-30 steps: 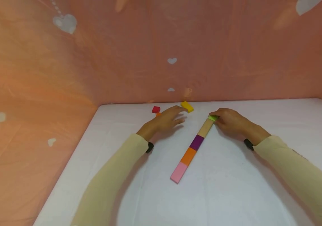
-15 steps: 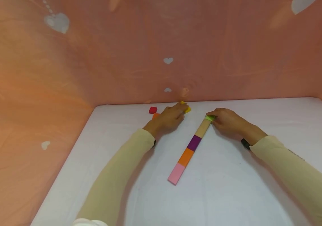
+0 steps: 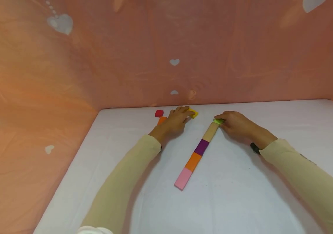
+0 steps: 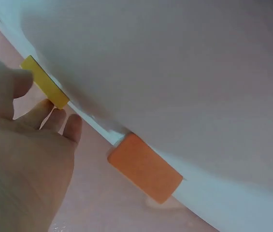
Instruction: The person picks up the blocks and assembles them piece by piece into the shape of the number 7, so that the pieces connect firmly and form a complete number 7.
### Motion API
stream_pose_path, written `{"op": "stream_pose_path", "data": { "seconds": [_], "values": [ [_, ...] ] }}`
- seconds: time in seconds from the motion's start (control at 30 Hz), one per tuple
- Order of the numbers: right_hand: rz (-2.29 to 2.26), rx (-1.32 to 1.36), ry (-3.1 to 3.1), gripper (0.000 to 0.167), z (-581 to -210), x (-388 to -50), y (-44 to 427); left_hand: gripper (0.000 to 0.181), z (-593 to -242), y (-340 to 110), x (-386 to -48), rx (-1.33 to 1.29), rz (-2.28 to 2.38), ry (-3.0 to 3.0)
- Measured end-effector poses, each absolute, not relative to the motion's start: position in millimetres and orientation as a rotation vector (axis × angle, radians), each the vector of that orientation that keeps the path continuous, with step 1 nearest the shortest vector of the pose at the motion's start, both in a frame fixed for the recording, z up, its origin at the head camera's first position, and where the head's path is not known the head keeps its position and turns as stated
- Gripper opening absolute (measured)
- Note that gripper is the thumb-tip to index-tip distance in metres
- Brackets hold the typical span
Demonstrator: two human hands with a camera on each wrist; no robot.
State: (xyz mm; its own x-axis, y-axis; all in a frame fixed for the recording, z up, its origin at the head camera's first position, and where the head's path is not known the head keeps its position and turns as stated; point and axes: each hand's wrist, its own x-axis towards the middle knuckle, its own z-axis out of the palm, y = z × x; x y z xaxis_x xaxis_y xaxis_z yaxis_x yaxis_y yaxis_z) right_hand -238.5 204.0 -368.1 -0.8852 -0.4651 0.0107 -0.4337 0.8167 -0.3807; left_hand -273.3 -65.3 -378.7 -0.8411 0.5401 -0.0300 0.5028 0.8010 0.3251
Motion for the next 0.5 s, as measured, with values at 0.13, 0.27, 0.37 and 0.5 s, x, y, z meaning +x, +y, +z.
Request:
{"op": "stream_pose_path", "data": {
  "seconds": [0.13,0.27,0.37,0.5],
  "values": [
    [-0.594,-0.727,2.919,0.039,-369.2,-239.5,204.6,0.040,-379.3,-65.5,-273.5,0.846,0.505,2.879],
    [-0.617,-0.709,2.911,0.040,-369.9,-239.9,205.2,0.042,-380.0,-64.2,-274.5,0.824,0.503,2.895],
    [-0.630,-0.694,2.893,0.040,-370.7,-239.7,205.8,0.046,-382.0,-63.3,-275.6,0.798,0.460,2.908],
    [-0.629,-0.699,2.885,0.040,-370.9,-239.2,206.0,0.043,-385.3,-63.8,-277.9,0.799,0.441,2.932]
  ]
}}
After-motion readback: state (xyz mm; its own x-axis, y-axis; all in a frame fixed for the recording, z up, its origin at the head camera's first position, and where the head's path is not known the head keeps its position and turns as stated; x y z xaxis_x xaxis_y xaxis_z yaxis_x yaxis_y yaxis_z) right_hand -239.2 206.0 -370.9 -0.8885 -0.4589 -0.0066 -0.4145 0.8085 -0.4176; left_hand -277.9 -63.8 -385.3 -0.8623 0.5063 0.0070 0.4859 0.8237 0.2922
